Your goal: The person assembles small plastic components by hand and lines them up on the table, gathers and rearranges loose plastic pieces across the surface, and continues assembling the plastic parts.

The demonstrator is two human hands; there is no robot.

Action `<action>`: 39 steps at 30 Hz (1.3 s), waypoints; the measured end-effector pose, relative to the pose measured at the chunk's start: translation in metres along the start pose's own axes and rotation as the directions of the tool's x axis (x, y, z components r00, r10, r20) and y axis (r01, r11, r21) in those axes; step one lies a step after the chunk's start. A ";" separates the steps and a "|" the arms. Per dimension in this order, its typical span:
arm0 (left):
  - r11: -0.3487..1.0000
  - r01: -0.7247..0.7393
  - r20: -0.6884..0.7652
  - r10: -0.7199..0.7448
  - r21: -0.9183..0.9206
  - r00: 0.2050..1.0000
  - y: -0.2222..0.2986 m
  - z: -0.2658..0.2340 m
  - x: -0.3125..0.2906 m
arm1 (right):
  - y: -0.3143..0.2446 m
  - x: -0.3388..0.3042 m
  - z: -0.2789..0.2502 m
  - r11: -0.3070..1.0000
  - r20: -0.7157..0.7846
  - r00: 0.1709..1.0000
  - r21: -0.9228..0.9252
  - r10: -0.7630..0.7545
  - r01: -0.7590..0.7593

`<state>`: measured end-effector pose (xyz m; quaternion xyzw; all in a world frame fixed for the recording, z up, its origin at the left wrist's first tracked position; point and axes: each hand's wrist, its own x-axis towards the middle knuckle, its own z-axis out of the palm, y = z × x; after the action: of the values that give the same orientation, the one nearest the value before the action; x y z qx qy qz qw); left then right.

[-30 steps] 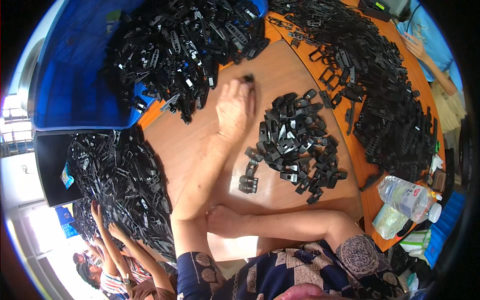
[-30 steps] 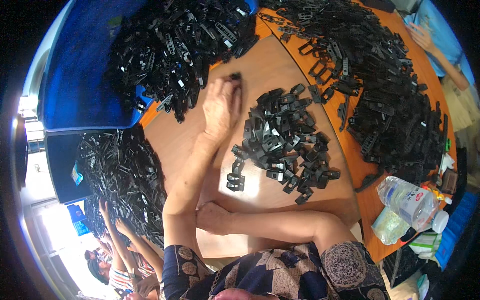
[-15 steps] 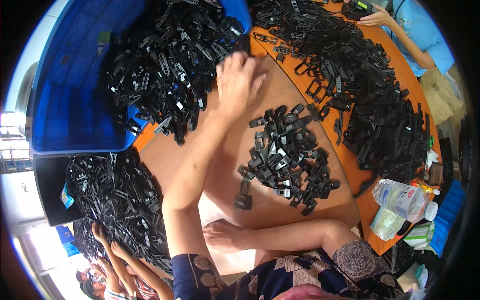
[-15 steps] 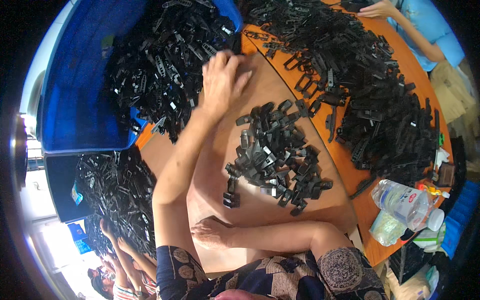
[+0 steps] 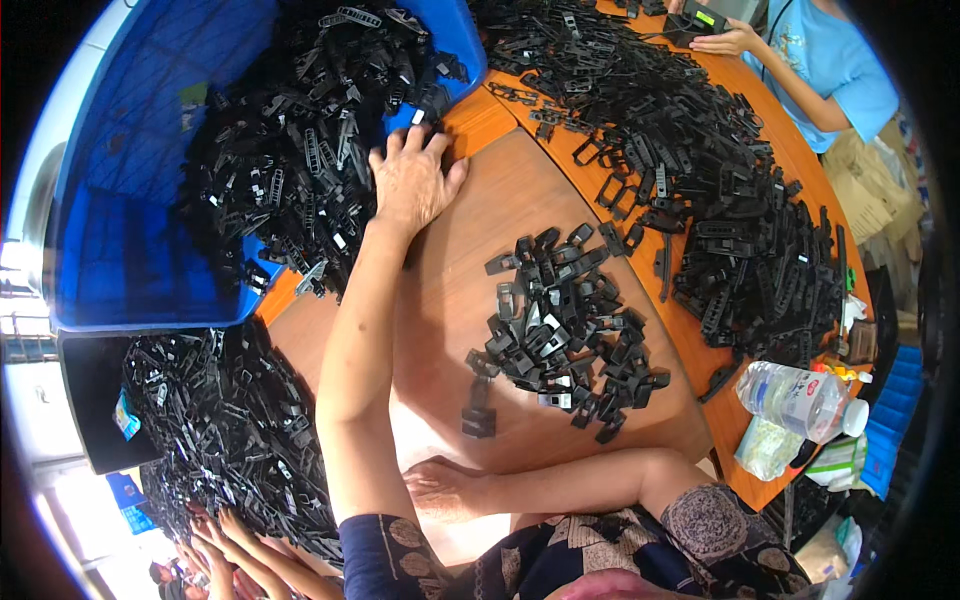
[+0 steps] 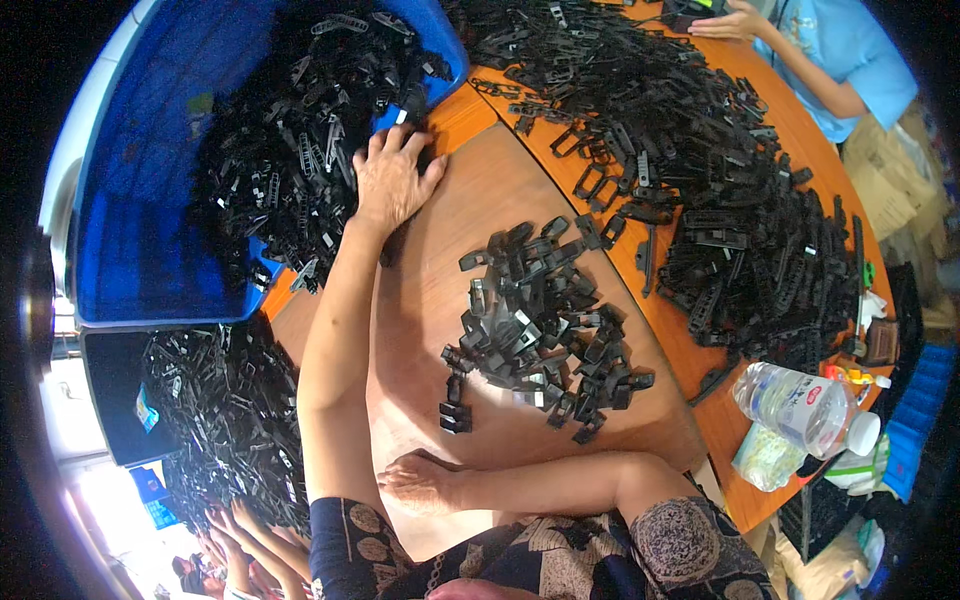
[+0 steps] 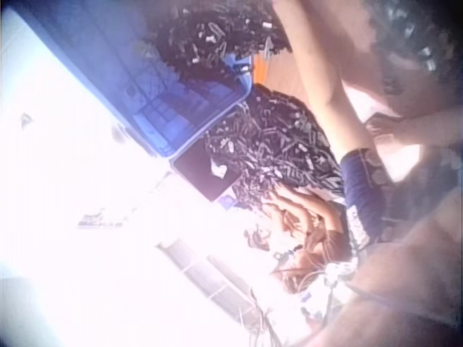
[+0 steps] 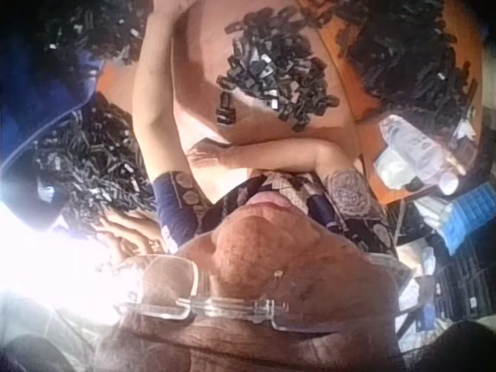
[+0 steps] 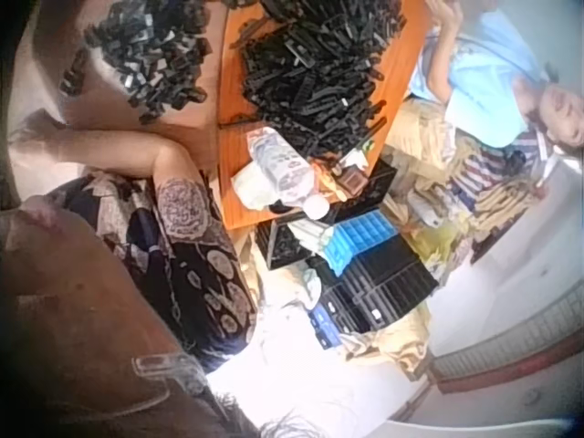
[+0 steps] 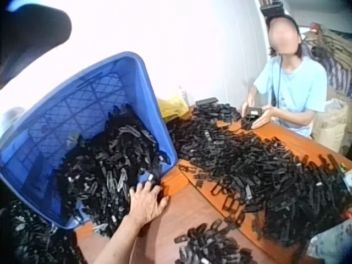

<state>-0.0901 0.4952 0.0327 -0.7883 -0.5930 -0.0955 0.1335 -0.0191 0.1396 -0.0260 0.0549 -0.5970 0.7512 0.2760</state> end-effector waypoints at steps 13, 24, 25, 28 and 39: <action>0.998 0.043 -0.093 -0.040 0.036 0.995 0.027 -0.045 -0.044 | 0.030 0.000 0.018 0.778 -0.209 0.928 -0.617 -0.307 0.119; 0.972 -0.074 0.145 0.042 0.222 0.989 0.003 0.009 0.139 | -0.088 -0.055 -0.116 0.485 -0.285 0.958 -0.835 0.023 -0.260; 0.972 -0.055 0.179 0.014 0.228 0.984 0.000 0.003 0.141 | -0.090 -0.061 -0.124 0.465 -0.306 0.952 -0.839 0.027 -0.283; 0.965 -0.035 0.191 -0.016 0.258 0.981 -0.025 0.000 0.142 | -0.088 -0.065 -0.134 0.431 -0.350 0.937 -0.842 0.020 -0.324; 0.959 0.184 0.139 -0.217 0.215 0.966 -0.059 -0.008 0.106 | -0.081 -0.077 -0.149 0.366 -0.454 0.889 -0.836 -0.048 -0.408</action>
<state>-0.1172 0.6047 0.0789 -0.7116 -0.6855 0.0155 0.1533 0.1208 0.2618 -0.0294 -0.3305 -0.8413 0.3143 0.2902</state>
